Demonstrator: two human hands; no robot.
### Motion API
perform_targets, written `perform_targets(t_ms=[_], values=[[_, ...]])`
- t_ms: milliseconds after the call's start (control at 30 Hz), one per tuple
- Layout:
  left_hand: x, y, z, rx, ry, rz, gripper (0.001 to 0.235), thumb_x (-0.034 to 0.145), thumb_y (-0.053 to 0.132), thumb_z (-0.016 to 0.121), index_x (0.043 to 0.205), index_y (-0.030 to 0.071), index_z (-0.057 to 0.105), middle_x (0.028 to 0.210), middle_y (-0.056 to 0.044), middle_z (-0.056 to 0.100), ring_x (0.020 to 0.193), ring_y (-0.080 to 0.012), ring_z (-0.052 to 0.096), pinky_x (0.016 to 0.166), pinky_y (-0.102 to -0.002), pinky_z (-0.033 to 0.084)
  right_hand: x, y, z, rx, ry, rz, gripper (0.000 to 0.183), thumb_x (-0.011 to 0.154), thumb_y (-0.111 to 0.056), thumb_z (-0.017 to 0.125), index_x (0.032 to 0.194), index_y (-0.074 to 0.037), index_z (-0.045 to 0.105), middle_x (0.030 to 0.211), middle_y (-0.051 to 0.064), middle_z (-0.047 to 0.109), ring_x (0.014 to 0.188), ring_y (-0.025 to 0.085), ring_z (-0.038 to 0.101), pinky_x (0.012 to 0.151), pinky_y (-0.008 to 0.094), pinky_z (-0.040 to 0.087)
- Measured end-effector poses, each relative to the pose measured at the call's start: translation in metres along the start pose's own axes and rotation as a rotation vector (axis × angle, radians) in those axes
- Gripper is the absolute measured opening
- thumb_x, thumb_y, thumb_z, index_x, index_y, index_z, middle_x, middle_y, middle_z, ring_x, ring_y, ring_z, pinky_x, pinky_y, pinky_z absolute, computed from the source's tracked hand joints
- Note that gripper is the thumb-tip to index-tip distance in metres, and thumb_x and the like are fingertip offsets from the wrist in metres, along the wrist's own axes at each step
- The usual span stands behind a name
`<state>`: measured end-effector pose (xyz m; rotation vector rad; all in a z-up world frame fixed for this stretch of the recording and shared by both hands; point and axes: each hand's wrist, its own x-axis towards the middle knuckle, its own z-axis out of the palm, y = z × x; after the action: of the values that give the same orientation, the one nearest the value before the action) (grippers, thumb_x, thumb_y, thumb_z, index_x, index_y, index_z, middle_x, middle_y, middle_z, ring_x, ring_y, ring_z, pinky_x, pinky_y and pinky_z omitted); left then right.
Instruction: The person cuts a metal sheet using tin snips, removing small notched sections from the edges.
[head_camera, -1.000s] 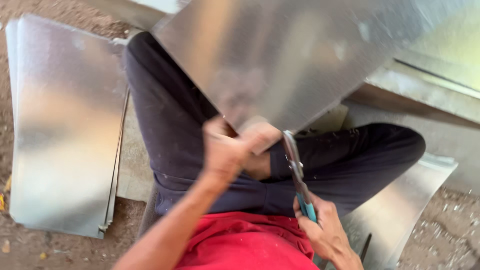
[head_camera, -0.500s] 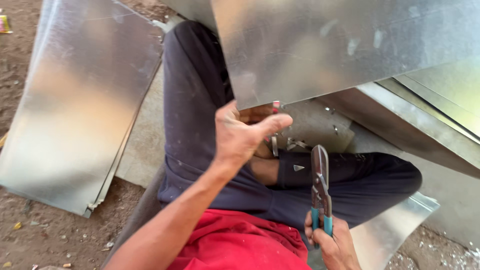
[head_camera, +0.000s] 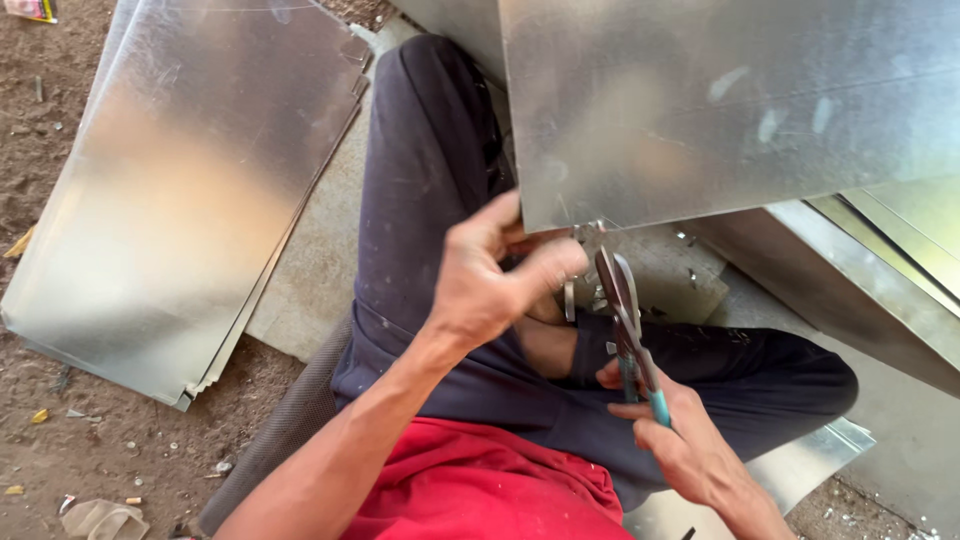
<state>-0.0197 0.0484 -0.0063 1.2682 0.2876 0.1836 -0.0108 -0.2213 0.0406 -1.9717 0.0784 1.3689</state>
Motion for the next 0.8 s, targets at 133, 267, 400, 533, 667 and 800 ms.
perform_targets(t_ms=[133,267,400,533,667,800], values=[[0.002,-0.001,-0.001,-0.399,0.116,-0.197,0.051,0.096,0.0,0.069,0.145,-0.007,0.053,0.118,-0.015,0.074,0.101,-0.0169,0.074,0.093,-0.029,0.061,0.023,-0.016,0.003,0.064,-0.079,0.105,0.074,0.063,-0.01,0.049,0.137,-0.006,0.053,0.122,0.014,0.067,0.113,0.038,0.073,0.073,0.042,0.054],[0.004,-0.005,-0.003,-0.354,0.14,-0.207,0.054,0.094,-0.003,0.07,0.145,-0.01,0.052,0.119,-0.016,0.074,0.102,-0.02,0.075,0.092,-0.029,0.062,0.034,-0.033,0.007,-0.006,-0.096,0.059,0.075,0.058,-0.009,0.049,0.133,-0.004,0.05,0.115,0.016,0.066,0.11,0.035,0.07,0.079,0.038,0.06],[0.003,-0.008,-0.003,-0.334,0.162,-0.233,0.056,0.093,-0.003,0.072,0.144,-0.011,0.052,0.113,-0.018,0.076,0.099,-0.0209,0.076,0.089,-0.029,0.063,0.033,-0.049,0.008,-0.027,-0.076,-0.051,0.069,0.061,-0.009,0.051,0.13,-0.003,0.052,0.11,0.015,0.068,0.102,0.028,0.071,0.084,0.035,0.059],[0.001,-0.011,-0.004,-0.31,0.181,-0.26,0.057,0.092,-0.002,0.073,0.144,-0.01,0.051,0.108,-0.019,0.077,0.098,-0.0195,0.077,0.089,-0.028,0.063,0.033,-0.055,0.006,-0.169,-0.007,-0.039,0.049,0.064,-0.008,0.052,0.112,-0.004,0.06,0.089,0.011,0.068,0.081,0.021,0.065,0.07,0.034,0.055],[0.001,-0.009,-0.005,-0.319,0.165,-0.27,0.054,0.091,-0.002,0.073,0.142,-0.009,0.055,0.109,-0.017,0.077,0.096,-0.0166,0.075,0.089,-0.028,0.061,0.035,-0.051,0.005,-0.257,0.046,0.006,0.026,0.066,-0.007,0.054,0.09,-0.003,0.063,0.067,0.008,0.061,0.056,0.02,0.054,0.054,0.036,0.048],[0.006,-0.002,-0.015,-0.321,0.115,-0.264,0.047,0.094,-0.002,0.073,0.138,-0.008,0.061,0.113,-0.013,0.076,0.098,-0.0132,0.072,0.091,-0.028,0.059,0.038,-0.038,0.004,-0.323,0.073,-0.079,0.016,0.07,-0.007,0.055,0.083,-0.002,0.062,0.06,0.01,0.055,0.054,0.018,0.051,0.054,0.034,0.044]])
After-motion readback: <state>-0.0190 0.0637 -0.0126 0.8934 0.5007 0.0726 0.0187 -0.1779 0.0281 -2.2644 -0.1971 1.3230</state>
